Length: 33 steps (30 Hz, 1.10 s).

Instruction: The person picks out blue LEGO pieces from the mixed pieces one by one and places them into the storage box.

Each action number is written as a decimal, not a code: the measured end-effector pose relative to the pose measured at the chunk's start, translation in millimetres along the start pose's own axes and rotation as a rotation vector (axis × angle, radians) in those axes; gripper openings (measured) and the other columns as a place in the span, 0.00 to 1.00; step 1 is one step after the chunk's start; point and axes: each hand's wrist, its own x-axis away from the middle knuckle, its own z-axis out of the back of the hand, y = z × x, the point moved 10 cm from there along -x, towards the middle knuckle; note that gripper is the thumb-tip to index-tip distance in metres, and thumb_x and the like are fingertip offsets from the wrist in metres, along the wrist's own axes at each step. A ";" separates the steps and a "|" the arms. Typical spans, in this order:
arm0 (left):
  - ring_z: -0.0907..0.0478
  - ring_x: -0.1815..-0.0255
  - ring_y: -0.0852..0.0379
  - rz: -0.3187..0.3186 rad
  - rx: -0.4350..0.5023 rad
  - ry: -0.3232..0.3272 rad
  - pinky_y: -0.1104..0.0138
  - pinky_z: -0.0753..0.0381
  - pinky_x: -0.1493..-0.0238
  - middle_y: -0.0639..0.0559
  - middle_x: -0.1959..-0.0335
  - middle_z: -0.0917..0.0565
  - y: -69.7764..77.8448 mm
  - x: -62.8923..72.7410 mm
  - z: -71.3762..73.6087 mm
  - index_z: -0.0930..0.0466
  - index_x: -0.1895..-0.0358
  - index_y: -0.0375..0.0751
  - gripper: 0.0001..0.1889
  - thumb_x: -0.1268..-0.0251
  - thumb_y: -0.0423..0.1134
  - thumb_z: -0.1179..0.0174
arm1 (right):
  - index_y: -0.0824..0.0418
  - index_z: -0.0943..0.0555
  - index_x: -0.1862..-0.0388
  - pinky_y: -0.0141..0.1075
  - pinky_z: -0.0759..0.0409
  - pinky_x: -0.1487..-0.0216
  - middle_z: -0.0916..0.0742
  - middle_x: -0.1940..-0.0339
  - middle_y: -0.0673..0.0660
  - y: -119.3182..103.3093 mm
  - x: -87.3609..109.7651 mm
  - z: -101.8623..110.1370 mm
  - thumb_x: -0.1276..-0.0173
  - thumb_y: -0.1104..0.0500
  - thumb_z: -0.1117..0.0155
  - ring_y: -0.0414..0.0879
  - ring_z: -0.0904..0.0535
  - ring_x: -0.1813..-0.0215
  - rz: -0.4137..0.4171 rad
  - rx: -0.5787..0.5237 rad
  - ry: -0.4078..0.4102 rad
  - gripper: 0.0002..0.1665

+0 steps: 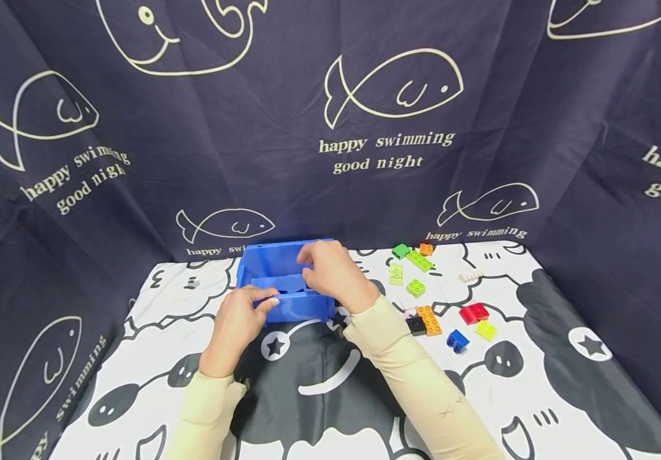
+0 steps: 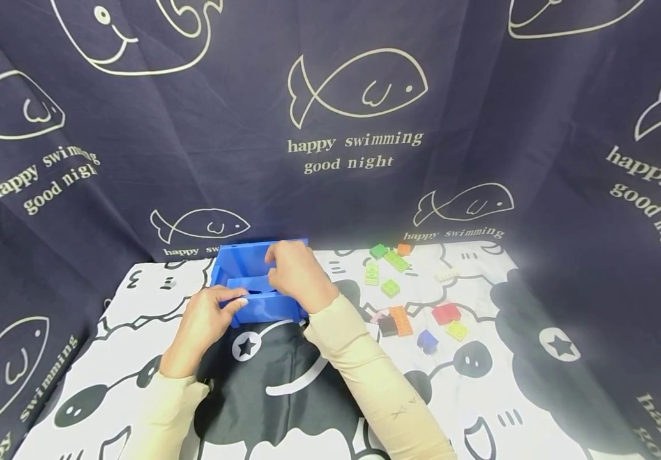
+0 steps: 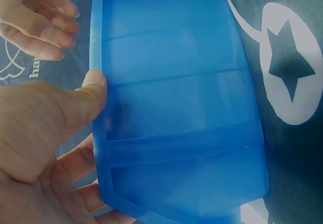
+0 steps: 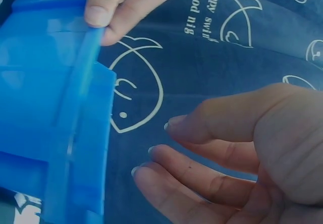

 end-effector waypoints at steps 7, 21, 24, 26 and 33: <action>0.13 0.59 0.45 0.008 0.005 -0.018 0.52 0.19 0.61 0.50 0.59 0.09 -0.6 0.5 -3.4 0.07 0.53 0.47 0.12 0.40 0.39 0.24 | 0.58 0.11 0.48 0.46 0.17 0.44 0.09 0.51 0.55 -1.3 11.9 19.1 0.33 0.62 0.32 0.49 0.14 0.48 0.003 0.006 0.031 0.15; 0.13 0.58 0.44 0.003 0.007 -0.014 0.51 0.20 0.62 0.49 0.59 0.09 -0.3 1.3 -2.5 0.07 0.53 0.48 0.11 0.39 0.39 0.25 | 0.59 0.11 0.49 0.46 0.17 0.47 0.10 0.51 0.56 18.8 40.6 45.6 0.33 0.62 0.34 0.51 0.18 0.51 -0.036 -0.002 0.085 0.14; 0.13 0.59 0.44 0.008 0.003 -0.013 0.51 0.20 0.62 0.49 0.59 0.09 -0.9 0.8 -1.8 0.07 0.53 0.48 0.11 0.39 0.39 0.25 | 0.59 0.11 0.51 0.47 0.17 0.48 0.10 0.53 0.57 25.2 44.4 46.7 0.34 0.62 0.35 0.52 0.18 0.53 -0.035 0.013 0.099 0.14; 0.14 0.59 0.44 0.011 0.001 -0.014 0.51 0.20 0.62 0.49 0.59 0.09 -1.4 0.3 -1.8 0.07 0.53 0.48 0.11 0.39 0.39 0.25 | 0.60 0.11 0.52 0.47 0.17 0.49 0.10 0.55 0.57 28.8 47.0 46.8 0.34 0.62 0.35 0.52 0.17 0.54 -0.030 0.027 0.100 0.13; 0.13 0.57 0.42 0.010 0.006 -0.015 0.50 0.19 0.60 0.49 0.58 0.09 -1.7 0.4 -2.8 0.07 0.52 0.47 0.11 0.39 0.40 0.25 | 0.63 0.11 0.52 0.49 0.16 0.49 0.09 0.55 0.59 48.1 58.4 46.9 0.35 0.63 0.34 0.54 0.14 0.53 -0.020 0.053 0.098 0.14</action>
